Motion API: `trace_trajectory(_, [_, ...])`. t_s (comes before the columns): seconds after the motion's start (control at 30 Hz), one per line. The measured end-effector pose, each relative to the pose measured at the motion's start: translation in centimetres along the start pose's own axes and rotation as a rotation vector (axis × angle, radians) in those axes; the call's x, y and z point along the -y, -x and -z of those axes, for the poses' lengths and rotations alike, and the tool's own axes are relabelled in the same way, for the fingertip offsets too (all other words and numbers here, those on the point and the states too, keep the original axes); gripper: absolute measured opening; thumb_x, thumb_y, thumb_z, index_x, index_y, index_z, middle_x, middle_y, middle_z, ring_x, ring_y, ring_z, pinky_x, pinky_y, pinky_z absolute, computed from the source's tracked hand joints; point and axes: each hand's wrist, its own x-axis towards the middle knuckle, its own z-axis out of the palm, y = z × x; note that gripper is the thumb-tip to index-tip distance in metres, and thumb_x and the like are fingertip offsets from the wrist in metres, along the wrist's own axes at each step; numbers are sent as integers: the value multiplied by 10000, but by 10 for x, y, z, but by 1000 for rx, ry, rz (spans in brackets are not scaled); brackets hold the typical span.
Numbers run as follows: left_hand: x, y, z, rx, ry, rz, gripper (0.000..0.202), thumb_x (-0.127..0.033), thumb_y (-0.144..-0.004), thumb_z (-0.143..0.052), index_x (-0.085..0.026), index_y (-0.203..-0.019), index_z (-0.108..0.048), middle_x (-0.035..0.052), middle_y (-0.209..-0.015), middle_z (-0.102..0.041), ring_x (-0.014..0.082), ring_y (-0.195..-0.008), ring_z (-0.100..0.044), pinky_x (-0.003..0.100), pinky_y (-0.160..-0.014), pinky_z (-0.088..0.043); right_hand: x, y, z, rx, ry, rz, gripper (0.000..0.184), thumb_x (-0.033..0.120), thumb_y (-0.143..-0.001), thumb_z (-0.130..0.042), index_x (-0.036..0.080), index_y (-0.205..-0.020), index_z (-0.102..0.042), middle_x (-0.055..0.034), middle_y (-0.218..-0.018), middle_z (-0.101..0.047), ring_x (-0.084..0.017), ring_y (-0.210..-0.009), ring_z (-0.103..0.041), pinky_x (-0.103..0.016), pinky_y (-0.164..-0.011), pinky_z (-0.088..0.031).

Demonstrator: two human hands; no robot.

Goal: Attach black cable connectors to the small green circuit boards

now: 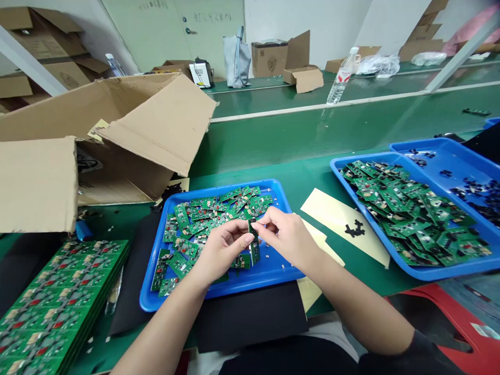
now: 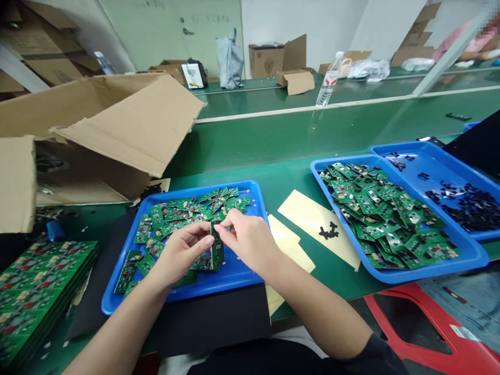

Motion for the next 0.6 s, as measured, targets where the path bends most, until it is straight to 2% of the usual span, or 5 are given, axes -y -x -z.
trace_trajectory(0.13, [3,1,3,-17,98,71,352,-421,-609,-781,-152,-760,-612,-25,-619,-539,102,-563,-517,215,-566,-425,-2,-5,3,-32,1,-97,377,440,-829,-571,202,-582,-416,36,-479,-515,-95,-432,-463,-220,-453,-307])
trace_trajectory(0.27, [4,3,5,-20,230,136,399,-427,-558,-818,-144,-770,-632,-19,-621,-566,111,-569,-567,209,-561,-435,-2,-7,9,-29,-178,-88,351,472,-860,-519,183,-660,-516,8,-586,-581,-103,-515,-528,-217,-490,-386])
trace_trajectory(0.37, [3,4,4,24,301,188,419,-433,-542,-827,-144,-780,-638,-13,-608,-593,139,-581,-619,197,-527,-423,-1,-6,12,-59,-270,23,284,387,-914,-458,175,-763,-573,-9,-683,-627,-110,-606,-585,-222,-569,-456])
trace_trajectory(0.5, [2,5,3,91,368,192,388,-415,-580,-813,-142,-796,-643,12,-636,-647,172,-623,-663,184,-505,-420,-2,-5,10,-89,-194,257,222,343,-911,-482,170,-919,-620,-55,-839,-664,-154,-787,-625,-294,-722,-511])
trace_trajectory(0.6, [2,5,4,119,405,203,365,-405,-605,-801,-137,-795,-641,30,-681,-677,174,-621,-671,189,-513,-447,-3,-5,8,-112,-142,385,217,334,-892,-524,164,-978,-627,-81,-906,-655,-168,-846,-623,-324,-766,-532])
